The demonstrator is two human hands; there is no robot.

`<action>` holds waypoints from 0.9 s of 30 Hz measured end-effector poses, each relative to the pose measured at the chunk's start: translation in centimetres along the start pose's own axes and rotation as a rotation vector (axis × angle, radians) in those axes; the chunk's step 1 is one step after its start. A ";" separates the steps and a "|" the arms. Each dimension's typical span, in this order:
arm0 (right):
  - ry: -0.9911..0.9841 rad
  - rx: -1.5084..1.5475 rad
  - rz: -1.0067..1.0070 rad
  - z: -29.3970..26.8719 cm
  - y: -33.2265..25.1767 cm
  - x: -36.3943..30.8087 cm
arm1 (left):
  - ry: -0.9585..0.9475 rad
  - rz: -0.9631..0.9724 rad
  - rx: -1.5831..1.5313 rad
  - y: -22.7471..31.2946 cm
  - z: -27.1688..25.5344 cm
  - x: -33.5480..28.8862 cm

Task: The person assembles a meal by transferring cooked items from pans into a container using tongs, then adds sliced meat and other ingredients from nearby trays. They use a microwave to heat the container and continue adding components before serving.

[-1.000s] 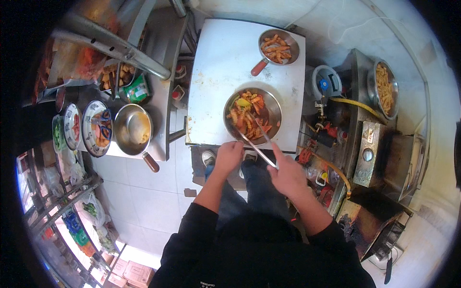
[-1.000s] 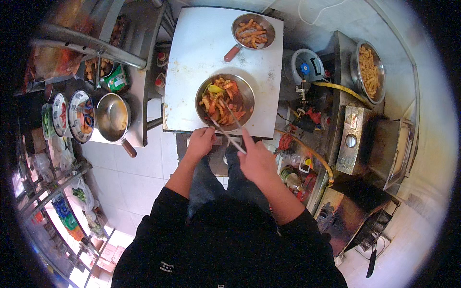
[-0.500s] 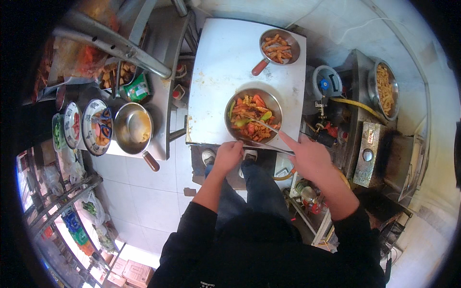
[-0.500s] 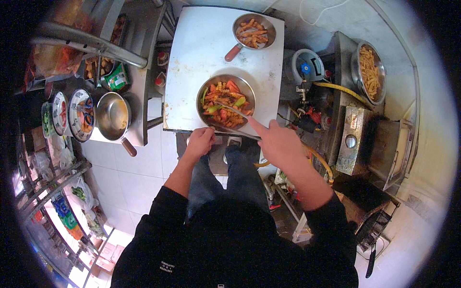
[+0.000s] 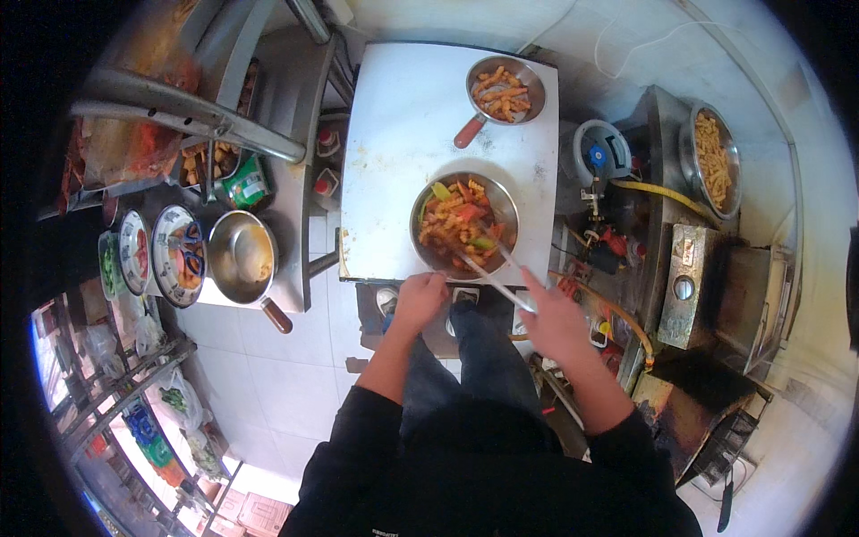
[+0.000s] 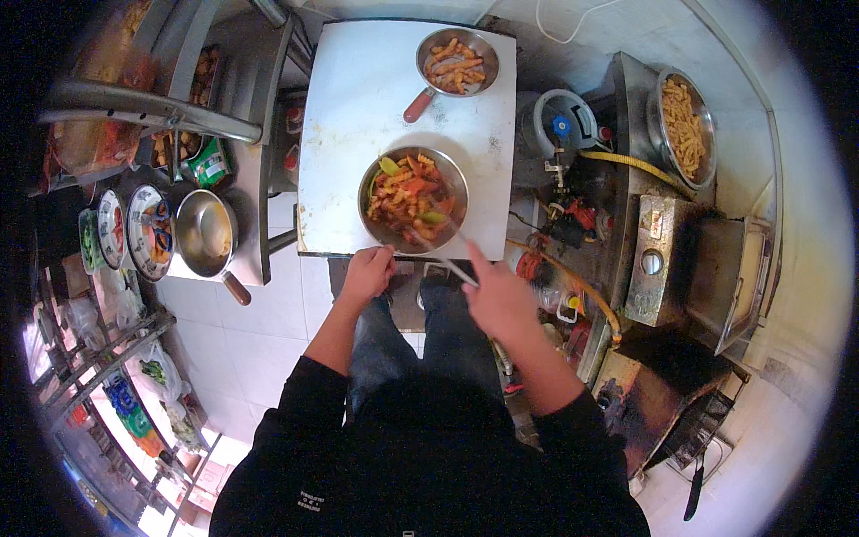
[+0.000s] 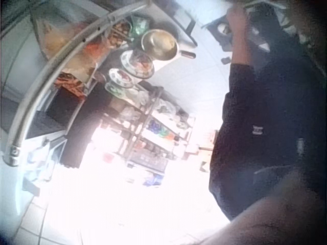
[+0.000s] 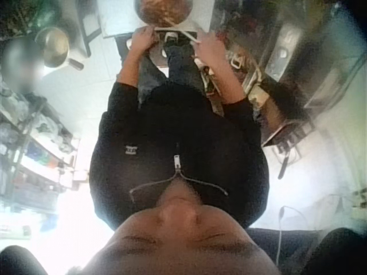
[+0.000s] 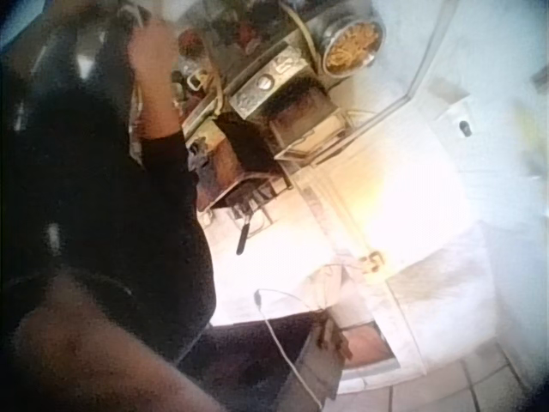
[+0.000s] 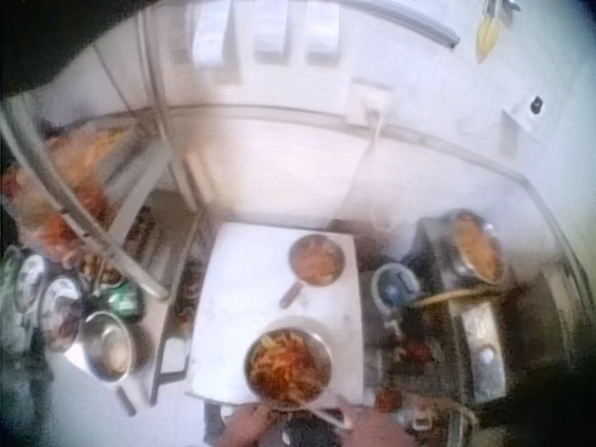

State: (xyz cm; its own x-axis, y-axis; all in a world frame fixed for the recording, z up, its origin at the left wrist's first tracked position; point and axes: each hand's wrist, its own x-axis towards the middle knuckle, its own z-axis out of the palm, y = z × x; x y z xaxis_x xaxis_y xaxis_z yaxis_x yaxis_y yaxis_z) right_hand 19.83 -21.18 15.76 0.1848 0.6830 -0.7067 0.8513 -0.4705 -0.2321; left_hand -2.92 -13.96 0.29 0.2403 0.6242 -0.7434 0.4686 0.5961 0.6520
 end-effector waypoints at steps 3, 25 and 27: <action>0.099 0.055 0.075 -1.5 1.4 1.8 | -0.030 -0.044 -0.068 -0.4 -0.2 0.1; 0.168 0.433 -0.256 3.4 3.2 6.5 | -0.029 -0.066 -0.609 -1.2 1.1 2.2; 0.342 0.516 -0.306 5.1 3.8 6.5 | 0.051 -0.007 -0.376 -1.7 0.2 1.6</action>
State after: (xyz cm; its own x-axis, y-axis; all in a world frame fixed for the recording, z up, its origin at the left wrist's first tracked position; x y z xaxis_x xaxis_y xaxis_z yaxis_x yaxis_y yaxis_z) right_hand 21.77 -21.34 6.88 0.1901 0.9253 -0.3281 0.5628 -0.3765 -0.7359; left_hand -3.16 -14.05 -2.09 0.1910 0.6381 -0.7459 0.1227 0.7384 0.6631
